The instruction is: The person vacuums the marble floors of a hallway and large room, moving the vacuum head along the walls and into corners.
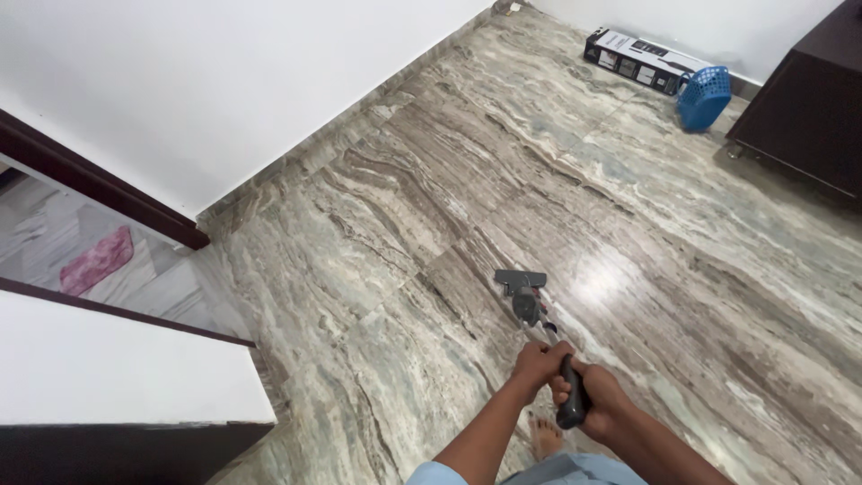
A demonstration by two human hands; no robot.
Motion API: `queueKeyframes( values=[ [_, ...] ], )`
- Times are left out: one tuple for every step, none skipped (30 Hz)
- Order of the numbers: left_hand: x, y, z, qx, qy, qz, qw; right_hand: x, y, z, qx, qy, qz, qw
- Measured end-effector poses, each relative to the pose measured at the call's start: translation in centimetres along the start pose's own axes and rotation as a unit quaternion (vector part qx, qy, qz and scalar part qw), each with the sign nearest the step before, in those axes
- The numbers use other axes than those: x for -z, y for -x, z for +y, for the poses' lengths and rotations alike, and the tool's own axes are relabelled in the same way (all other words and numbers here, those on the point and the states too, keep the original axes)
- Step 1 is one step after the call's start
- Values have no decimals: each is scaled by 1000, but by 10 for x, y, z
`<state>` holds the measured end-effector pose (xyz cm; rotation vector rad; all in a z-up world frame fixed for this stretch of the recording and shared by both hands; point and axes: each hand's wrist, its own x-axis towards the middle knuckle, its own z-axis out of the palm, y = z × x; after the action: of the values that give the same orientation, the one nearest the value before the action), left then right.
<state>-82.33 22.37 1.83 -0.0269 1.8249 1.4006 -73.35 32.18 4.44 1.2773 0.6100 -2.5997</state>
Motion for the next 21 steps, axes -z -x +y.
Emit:
queueKeyframes(
  values=[
    [1, -3, 6, 0, 12, 1, 1000, -6, -2, -5, -1, -2, 3, 1000],
    [2, -7, 13, 0, 24, 2, 1000, -11, -4, -13, -3, -4, 6, 1000],
    [2, -9, 18, -1, 36, 2, 999, -17, -4, -17, -4, -6, 10, 1000],
    [6, -10, 22, 9, 32, -3, 999, -22, -4, -16, -5, -7, 17, 1000],
    [8, -12, 28, 16, 28, -9, 999, -27, -6, -19, -4, -7, 24, 1000],
    [9, -15, 33, 24, 25, -15, 999, -30, -8, -23, -3, -6, 31, 1000],
    [9, -18, 36, 31, 26, -9, 999, -33, -10, -26, -7, -9, 36, 999],
    [8, -22, 39, 39, 28, -4, 999, -36, -12, -29, -12, -12, 41, 999],
    [7, -25, 40, 47, 29, 1, 998, -39, -15, -31, -16, -16, 46, 999],
    [7, -29, 40, 45, 54, -2, 998, -41, -18, -35, -22, -7, 55, 998],
    [5, -34, 40, 43, 77, -7, 996, -42, -21, -40, -26, 0, 65, 998],
    [3, -39, 40, 42, 101, -11, 994, -43, -24, -45, -30, 8, 75, 997],
    [2, -46, 41, 42, 105, -13, 993, -43, -28, -50, -26, 10, 76, 997],
    [1, -53, 42, 43, 108, -15, 993, -44, -31, -54, -23, 12, 77, 997],
    [2, -61, 45, 42, 111, -17, 993, -46, -36, -58, -20, 14, 77, 997],
    [3, -69, 48, 39, 107, -22, 993, -48, -41, -63, -16, 19, 74, 997],
    [3, -77, 51, 37, 103, -27, 994, -49, -46, -68, -13, 23, 73, 997],
    [4, -84, 54, 35, 98, -32, 994, -50, -52, -73, -10, 27, 71, 997],
    [7, -91, 57, 27, 90, -35, 995, -52, -57, -76, -8, 23, 72, 997],
    [10, -98, 60, 19, 81, -37, 996, -54, -63, -79, -6, 19, 73, 997],
    [13, -107, 65, 8, 74, -40, 996, -57, -70, -86, -1, 17, 73, 997]
  ],
)
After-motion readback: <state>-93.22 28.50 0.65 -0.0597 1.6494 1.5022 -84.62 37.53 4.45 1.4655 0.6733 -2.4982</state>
